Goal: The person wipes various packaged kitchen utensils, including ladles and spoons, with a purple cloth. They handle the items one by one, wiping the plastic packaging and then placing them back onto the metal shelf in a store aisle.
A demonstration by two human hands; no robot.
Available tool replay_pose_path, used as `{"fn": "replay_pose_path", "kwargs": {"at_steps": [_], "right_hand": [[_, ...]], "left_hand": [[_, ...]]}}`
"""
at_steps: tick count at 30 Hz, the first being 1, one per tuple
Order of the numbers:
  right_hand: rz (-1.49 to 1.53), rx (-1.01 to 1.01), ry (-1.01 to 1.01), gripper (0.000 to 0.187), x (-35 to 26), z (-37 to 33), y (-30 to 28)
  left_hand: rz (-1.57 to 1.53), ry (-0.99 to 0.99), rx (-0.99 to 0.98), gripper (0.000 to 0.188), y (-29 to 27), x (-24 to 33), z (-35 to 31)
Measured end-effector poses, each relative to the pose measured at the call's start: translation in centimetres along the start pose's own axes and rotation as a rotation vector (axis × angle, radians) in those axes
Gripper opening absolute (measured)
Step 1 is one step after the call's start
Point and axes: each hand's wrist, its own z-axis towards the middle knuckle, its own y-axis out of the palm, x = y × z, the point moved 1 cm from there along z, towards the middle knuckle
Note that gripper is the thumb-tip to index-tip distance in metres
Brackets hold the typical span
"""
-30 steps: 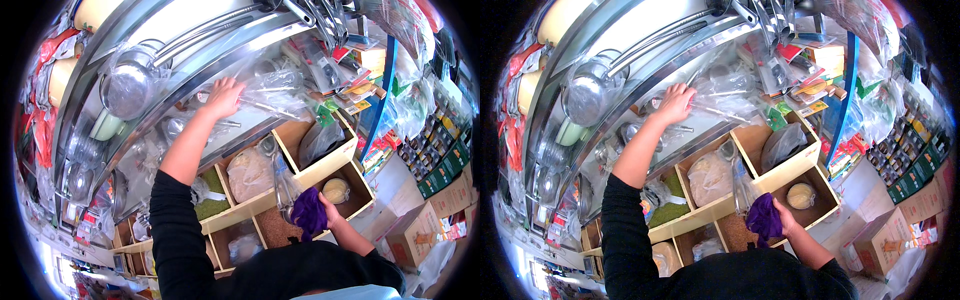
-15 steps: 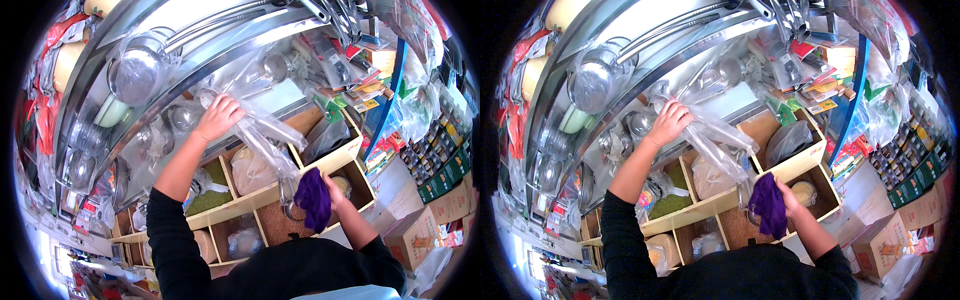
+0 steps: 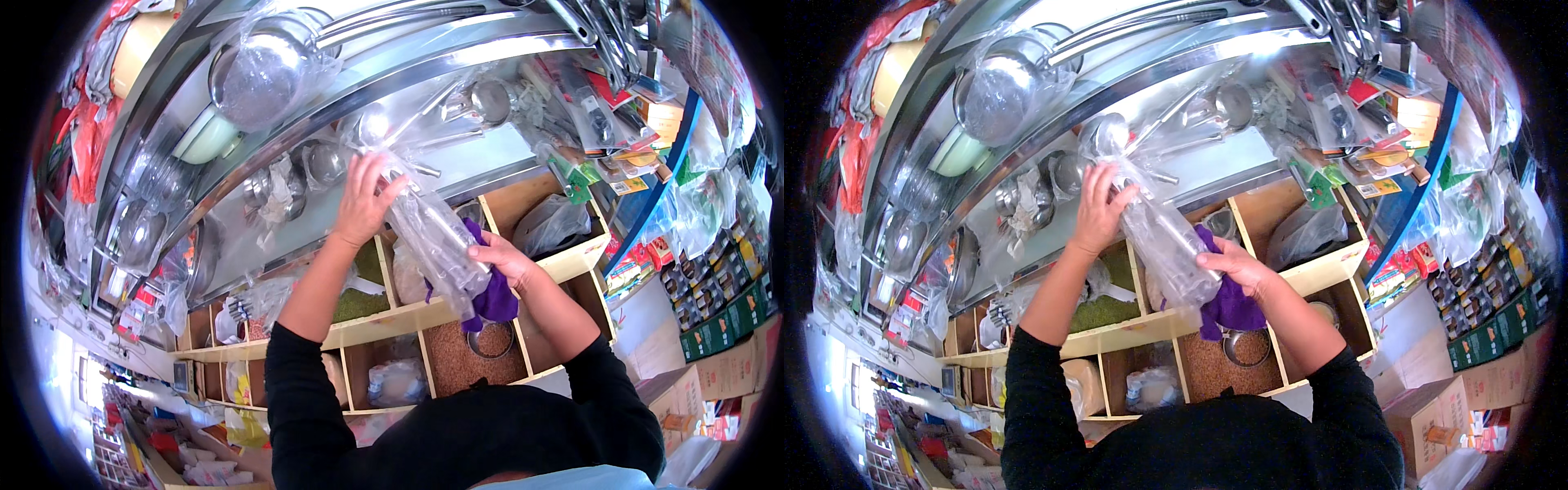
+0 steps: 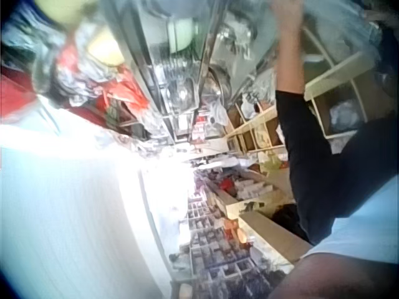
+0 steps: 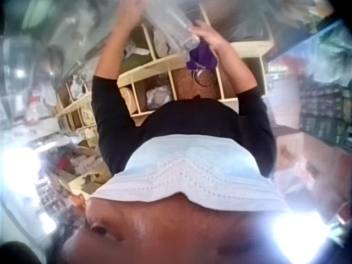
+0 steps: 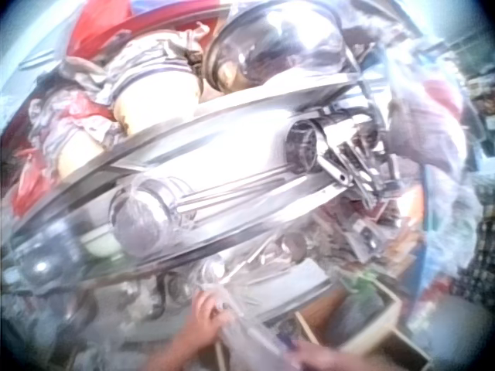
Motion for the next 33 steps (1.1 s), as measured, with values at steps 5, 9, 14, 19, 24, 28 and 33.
{"fn": "replay_pose_path", "kwargs": {"at_steps": [5, 9, 14, 19, 24, 28, 33], "right_hand": [[-0.251, 0.053, -0.139, 0.051, 1.8, 1.0, 2.7], [-0.453, 0.101, -0.214, 0.055, 3.7, 1.9, 4.3], [-0.736, 0.155, -0.25, 0.058, 5.4, 2.0, 6.4], [-1.111, 0.259, -0.142, 0.067, 6.8, -0.5, 9.1], [-1.319, 0.222, -0.145, 0.053, 9.0, -2.1, 9.5], [-1.442, 0.172, -0.132, 0.051, 12.8, -3.9, 9.2], [-1.376, -0.135, 0.245, 0.061, 11.7, -4.0, 8.6]], "left_hand": [[-0.087, -0.639, -0.044, 0.071, -0.3, 2.7, -2.6], [-0.862, -1.079, 0.17, 0.066, -0.3, 5.3, -4.1], [-1.827, -1.383, 0.593, 0.044, -2.5, 6.8, -3.6], [-1.598, -1.523, 0.45, 0.033, -3.5, 8.4, -6.6], [-1.979, -1.653, 0.549, 0.032, -5.4, 10.4, -8.9], [-1.808, -1.604, 0.368, 0.041, -5.4, 13.3, -12.8], [-1.546, -1.662, 0.391, 0.045, -7.2, 15.6, -16.9]]}}
